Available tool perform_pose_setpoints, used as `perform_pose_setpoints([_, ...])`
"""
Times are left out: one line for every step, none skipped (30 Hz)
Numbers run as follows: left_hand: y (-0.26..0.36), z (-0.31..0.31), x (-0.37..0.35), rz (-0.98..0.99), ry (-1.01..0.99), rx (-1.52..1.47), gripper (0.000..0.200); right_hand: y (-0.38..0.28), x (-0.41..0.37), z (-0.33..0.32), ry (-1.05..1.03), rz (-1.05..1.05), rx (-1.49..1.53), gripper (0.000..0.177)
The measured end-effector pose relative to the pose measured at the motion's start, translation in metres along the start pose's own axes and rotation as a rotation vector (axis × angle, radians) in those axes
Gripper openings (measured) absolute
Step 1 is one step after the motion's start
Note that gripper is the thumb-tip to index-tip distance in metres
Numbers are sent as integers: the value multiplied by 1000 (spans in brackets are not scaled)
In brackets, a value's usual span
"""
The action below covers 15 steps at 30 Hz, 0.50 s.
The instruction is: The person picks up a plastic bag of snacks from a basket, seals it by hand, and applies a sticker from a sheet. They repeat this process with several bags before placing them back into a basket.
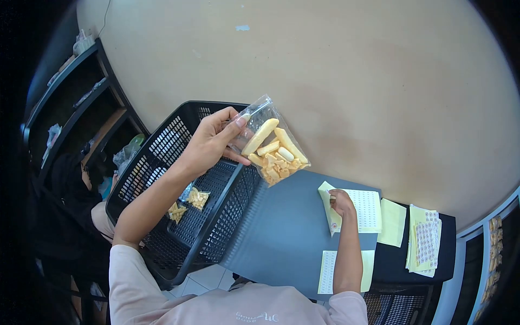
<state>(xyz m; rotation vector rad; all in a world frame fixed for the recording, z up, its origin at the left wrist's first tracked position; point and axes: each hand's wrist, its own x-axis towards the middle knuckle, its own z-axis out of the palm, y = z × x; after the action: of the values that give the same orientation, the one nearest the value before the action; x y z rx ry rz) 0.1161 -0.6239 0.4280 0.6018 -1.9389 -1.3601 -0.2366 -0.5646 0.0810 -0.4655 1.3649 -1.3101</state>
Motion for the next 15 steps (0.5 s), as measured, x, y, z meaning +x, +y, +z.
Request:
perform_pose_setpoints([0,0,-1,-6,-1,4,30,-5,-10,6,6,14,22,24])
perform_pose_setpoints([1,0,-2,-12,-2,8,30,-11,-18,12,13,28,44,24])
perform_pose_setpoints([1,-1,-4,-10,-2,8,30,-9,-17,12,6,31,17,24])
perform_pose_setpoints([2,0,-4,-10,-5,9,29,-4,-13,11,5,32,18,24])
perform_pose_setpoints([3,0,-4,-4,-7,10,28,0,-10,13,5,-15,34,22])
perform_pose_setpoints([3,1,-4,0,-6,10,28,2,-11,15,6,-62,49,20])
perform_pose_setpoints([3,1,-6,-7,3,-8,26,4,-12,16,5,-67,47,20])
perform_pose_setpoints([3,1,-5,-14,13,-25,24,6,-12,18,-17,-114,59,23])
perform_pose_setpoints([3,1,-6,-11,14,-23,24,5,-16,23,-39,-159,73,25])
perform_pose_setpoints([2,1,-6,-10,14,4,23,4,-19,28,-40,-160,74,25])
perform_pose_setpoints([2,1,-6,-10,12,30,21,1,-23,32,-11,-178,39,28])
perform_pose_setpoints([2,2,-7,-7,10,32,21,-3,-29,37,19,-197,5,31])
perform_pose_setpoints([2,4,-8,9,24,26,23,-10,-39,47,21,-203,7,31])
perform_pose_setpoints([2,7,-9,31,40,22,25,-19,-50,57,152,-259,-104,36])
perform_pose_setpoints([2,10,-9,65,32,44,28,-34,-60,68,283,-318,-211,42])
